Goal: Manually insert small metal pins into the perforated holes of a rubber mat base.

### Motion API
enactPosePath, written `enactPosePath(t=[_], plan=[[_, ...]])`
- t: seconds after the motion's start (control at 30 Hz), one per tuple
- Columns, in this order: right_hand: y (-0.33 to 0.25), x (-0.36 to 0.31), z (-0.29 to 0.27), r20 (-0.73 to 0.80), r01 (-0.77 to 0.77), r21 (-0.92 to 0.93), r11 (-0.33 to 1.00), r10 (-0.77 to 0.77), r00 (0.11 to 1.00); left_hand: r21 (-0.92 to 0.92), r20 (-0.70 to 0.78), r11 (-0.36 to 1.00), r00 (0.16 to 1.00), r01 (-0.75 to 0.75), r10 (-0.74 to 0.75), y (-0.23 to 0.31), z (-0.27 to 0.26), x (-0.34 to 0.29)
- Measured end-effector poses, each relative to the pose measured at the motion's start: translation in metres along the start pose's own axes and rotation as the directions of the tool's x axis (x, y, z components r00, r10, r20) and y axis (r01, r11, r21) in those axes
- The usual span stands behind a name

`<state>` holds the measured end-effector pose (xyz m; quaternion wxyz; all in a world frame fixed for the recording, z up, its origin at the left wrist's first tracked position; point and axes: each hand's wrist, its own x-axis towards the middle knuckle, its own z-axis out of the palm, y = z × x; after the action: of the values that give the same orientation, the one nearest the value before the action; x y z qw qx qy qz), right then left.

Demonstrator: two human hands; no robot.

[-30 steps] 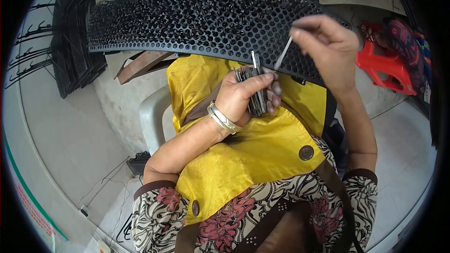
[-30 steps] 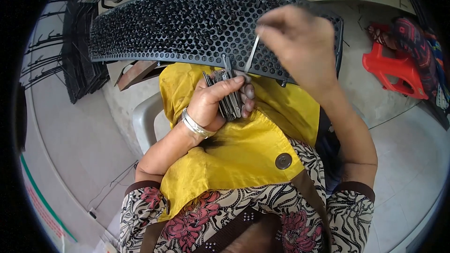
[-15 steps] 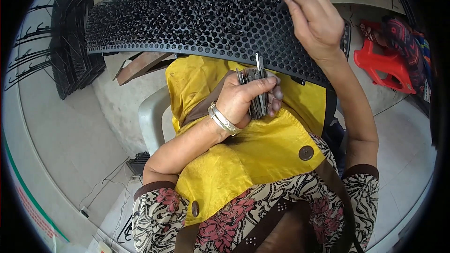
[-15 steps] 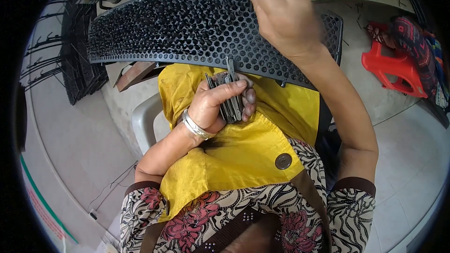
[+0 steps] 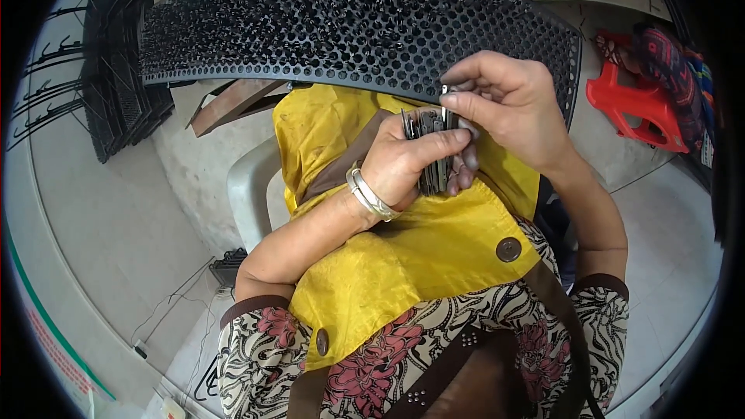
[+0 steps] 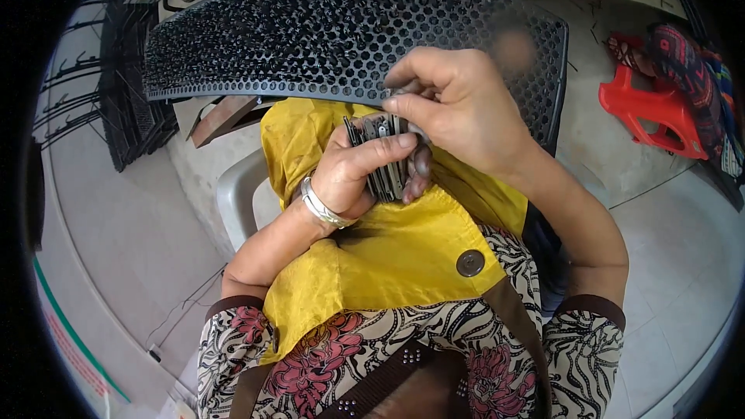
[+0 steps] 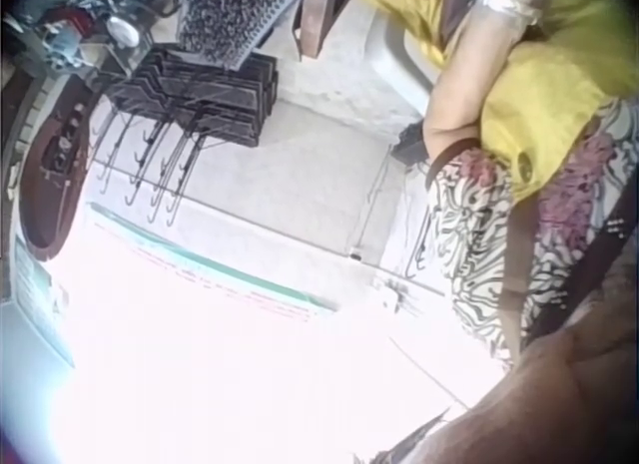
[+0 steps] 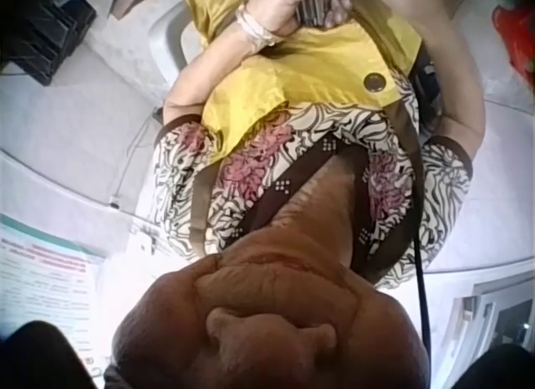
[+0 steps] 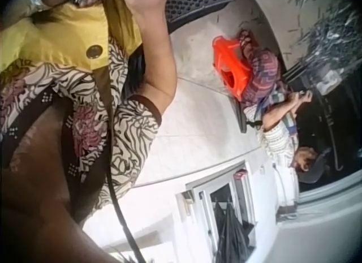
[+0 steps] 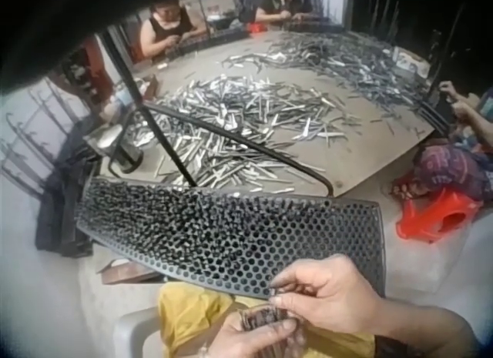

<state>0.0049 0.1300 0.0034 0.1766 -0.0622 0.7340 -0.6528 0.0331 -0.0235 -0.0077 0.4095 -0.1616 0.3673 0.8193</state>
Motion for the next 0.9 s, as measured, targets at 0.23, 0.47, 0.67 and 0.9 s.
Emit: enactPosePath(t=[0.23,0.47,0.67,0.9], plan=[[0.001,0.003,-0.008,-0.281,0.059,-0.013,0.998,-0.06,0.958,-0.055,-0.1,0.998,0.995,-0.011,0.005,0.0,0.0,0.004],[0.006,0.023,-0.034,-0.516,0.311,-0.323,0.894,-0.442,0.734,-0.029,-0.094,0.999,0.995,-0.039,0.036,-0.002,-0.004,0.005],[0.003,0.046,-0.024,-0.338,0.345,-0.753,0.56,-0.779,0.527,-0.05,-0.098,0.999,0.995,-0.02,0.015,-0.002,-0.006,0.005],[0.027,0.052,-0.025,0.115,0.437,-0.883,0.169,-0.826,0.552,-0.083,-0.088,0.996,0.996,0.012,-0.019,0.0,-0.003,0.004]])
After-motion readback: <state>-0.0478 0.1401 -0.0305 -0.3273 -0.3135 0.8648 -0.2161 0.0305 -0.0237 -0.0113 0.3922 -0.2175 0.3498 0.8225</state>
